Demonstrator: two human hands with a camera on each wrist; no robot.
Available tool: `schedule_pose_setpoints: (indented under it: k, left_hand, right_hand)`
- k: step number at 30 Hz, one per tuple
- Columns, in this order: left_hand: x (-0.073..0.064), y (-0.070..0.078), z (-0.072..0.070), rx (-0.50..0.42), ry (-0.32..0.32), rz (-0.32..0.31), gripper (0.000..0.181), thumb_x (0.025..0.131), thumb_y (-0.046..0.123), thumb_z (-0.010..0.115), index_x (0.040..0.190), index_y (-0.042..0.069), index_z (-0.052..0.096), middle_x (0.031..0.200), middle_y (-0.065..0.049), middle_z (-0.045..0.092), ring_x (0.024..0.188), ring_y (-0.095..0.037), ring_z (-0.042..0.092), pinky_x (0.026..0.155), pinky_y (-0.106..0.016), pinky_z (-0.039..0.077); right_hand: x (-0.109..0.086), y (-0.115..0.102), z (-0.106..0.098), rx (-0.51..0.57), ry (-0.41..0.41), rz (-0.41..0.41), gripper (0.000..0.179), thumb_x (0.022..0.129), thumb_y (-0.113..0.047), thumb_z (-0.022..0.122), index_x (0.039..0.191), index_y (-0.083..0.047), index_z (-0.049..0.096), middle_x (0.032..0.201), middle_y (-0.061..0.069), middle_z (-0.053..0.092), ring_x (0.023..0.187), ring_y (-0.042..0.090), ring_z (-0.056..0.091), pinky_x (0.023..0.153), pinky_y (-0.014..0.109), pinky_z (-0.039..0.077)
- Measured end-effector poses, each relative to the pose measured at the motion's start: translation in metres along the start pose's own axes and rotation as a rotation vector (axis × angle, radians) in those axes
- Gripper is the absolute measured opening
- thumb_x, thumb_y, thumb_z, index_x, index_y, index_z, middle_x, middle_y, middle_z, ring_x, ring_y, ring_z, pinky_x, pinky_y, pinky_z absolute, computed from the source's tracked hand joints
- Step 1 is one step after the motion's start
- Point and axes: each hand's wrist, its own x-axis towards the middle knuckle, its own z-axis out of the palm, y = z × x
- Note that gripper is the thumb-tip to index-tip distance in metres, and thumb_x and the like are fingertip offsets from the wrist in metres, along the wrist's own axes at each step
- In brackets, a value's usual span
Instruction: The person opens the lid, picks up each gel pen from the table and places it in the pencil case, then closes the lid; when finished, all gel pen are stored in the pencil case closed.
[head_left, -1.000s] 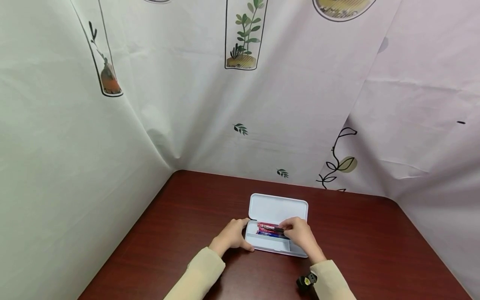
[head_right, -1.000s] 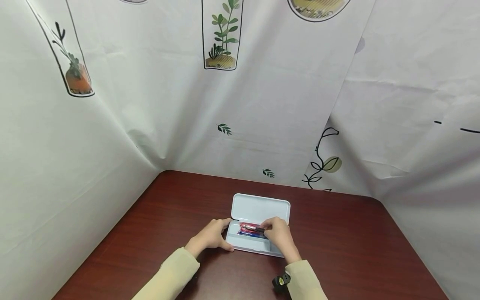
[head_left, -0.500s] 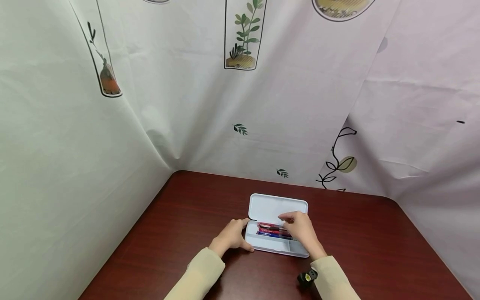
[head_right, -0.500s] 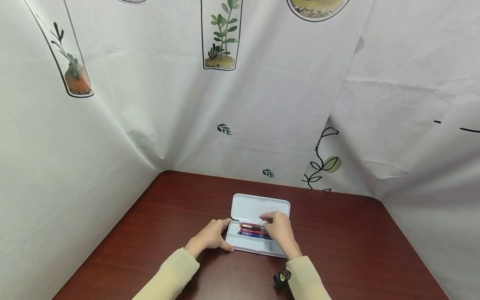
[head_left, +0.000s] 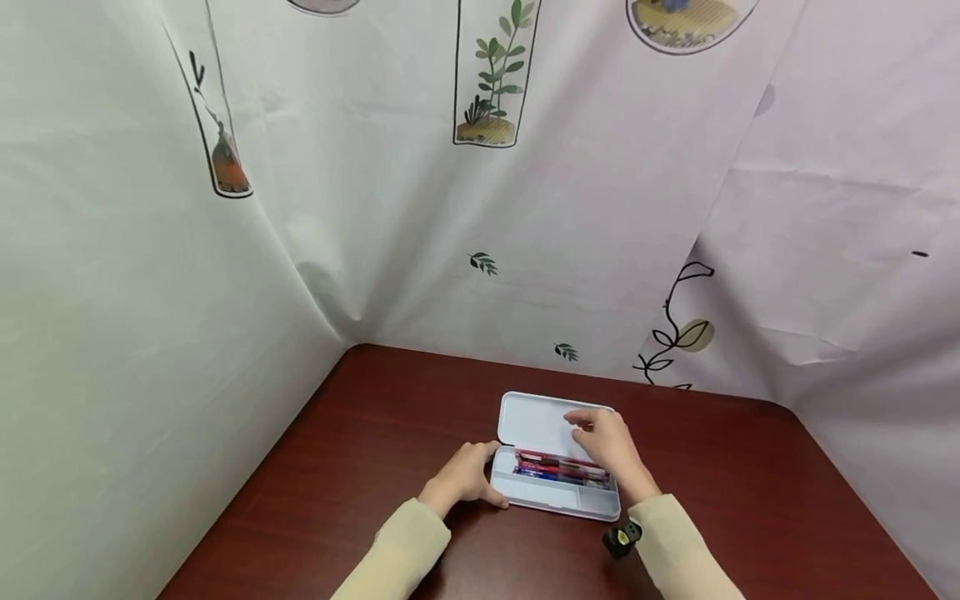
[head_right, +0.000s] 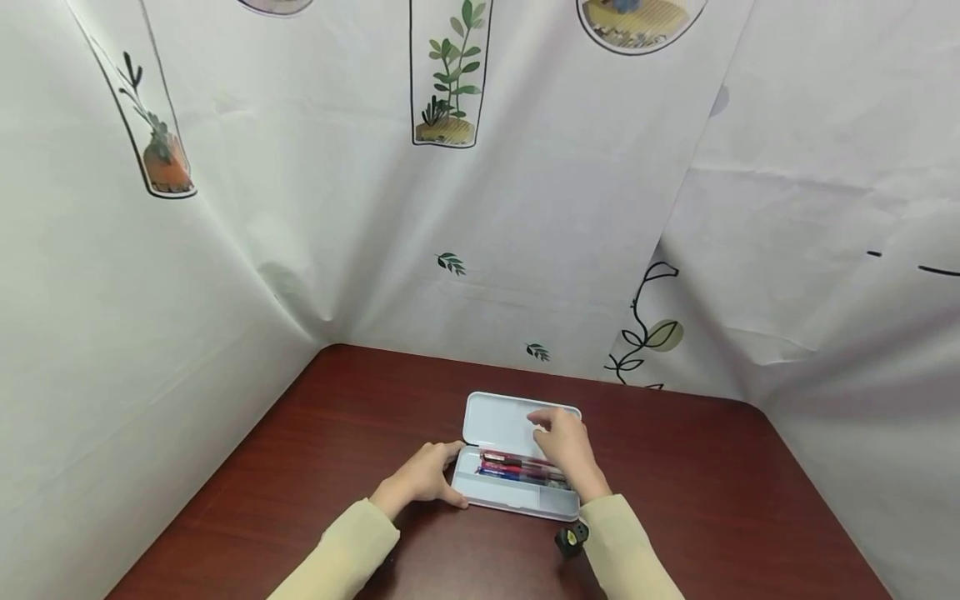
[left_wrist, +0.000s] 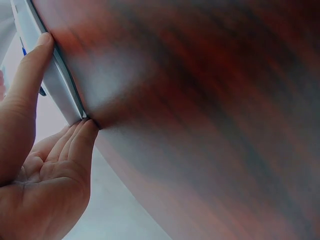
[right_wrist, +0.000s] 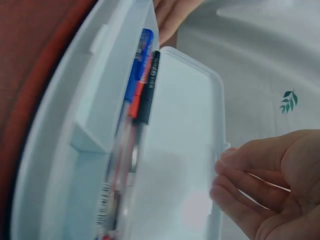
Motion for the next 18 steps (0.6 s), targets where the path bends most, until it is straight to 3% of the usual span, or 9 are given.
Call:
schedule_pose_setpoints:
  k: [7,12,18]
  left_hand:
    - [-0.001,-0.003,0.001,-0.001,0.003,0.006,0.085,0.056,0.031,0.096,0.126,-0.001,0.06,0.116,-0.012,0.068,0.099,-0.021,0.06,0.093,-0.039,0.051]
    - [-0.002,-0.002,0.0,-0.008,0.008,0.001,0.085,0.056,0.031,0.096,0.127,-0.001,0.06,0.117,-0.012,0.068,0.1,-0.022,0.059,0.094,-0.041,0.05]
    - [-0.005,0.0,0.0,-0.005,0.017,0.015,0.084,0.055,0.03,0.097,0.124,0.0,0.062,0.115,-0.011,0.069,0.1,-0.022,0.06,0.093,-0.039,0.051]
  right_hand:
    - [0.011,-0.011,-0.006,-0.001,-0.005,-0.006,0.022,0.086,-0.007,0.071,0.107,-0.003,0.075,0.11,0.016,0.072,0.104,0.035,0.066,0.086,0.048,0.055]
    - [0.021,-0.017,-0.007,-0.001,-0.009,-0.009,0.022,0.085,-0.008,0.073,0.106,-0.002,0.075,0.108,0.016,0.072,0.098,0.032,0.067,0.079,0.045,0.057]
    - [0.035,-0.013,-0.005,0.008,-0.012,0.067,0.027,0.087,-0.013,0.073,0.112,-0.002,0.073,0.112,0.018,0.071,0.099,0.032,0.066,0.078,0.044,0.056]
